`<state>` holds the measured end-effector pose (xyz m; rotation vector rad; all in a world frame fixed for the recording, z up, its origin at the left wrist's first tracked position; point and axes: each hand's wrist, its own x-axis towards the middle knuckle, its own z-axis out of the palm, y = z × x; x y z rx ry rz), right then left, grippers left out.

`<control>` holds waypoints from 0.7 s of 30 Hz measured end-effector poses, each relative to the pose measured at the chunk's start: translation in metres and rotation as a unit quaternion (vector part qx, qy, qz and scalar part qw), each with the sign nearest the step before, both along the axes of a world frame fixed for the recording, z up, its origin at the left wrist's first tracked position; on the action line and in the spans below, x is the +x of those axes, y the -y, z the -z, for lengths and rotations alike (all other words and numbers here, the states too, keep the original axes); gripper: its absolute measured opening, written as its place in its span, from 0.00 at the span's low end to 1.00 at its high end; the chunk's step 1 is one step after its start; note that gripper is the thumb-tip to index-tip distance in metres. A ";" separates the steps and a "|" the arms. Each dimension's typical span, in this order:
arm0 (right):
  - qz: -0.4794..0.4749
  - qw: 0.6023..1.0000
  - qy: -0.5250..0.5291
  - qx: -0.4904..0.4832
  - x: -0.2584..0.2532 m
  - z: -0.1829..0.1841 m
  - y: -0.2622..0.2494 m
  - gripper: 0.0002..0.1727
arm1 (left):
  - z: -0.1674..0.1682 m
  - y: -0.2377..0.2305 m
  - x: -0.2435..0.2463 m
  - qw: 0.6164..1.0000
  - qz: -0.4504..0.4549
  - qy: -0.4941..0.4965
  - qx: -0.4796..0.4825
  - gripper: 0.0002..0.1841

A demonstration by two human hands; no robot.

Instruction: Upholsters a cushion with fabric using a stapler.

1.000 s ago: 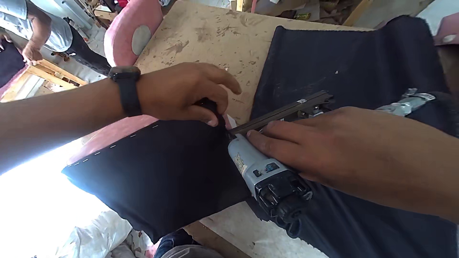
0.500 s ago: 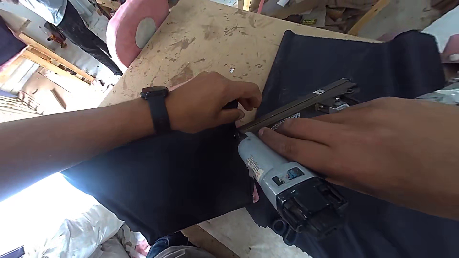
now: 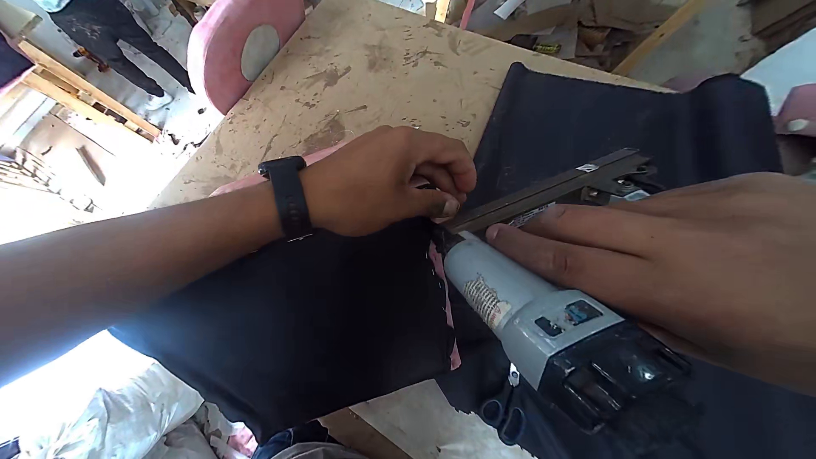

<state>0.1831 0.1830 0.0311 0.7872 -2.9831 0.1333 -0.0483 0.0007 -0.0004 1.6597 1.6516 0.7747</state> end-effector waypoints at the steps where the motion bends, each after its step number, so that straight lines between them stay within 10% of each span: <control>1: 0.001 1.000 0.004 -0.001 0.000 0.000 0.000 0.30 | 0.001 0.000 0.000 1.000 -0.003 0.016 -0.003 0.12; 15: 0.009 1.000 0.004 -0.022 -0.004 -0.005 -0.009 0.31 | 0.002 0.001 -0.005 0.987 -0.079 0.137 -0.019 0.26; 21: 0.019 1.000 -0.016 -0.009 0.020 -0.009 0.002 0.26 | -0.002 0.011 -0.018 0.995 0.037 0.057 0.070 0.13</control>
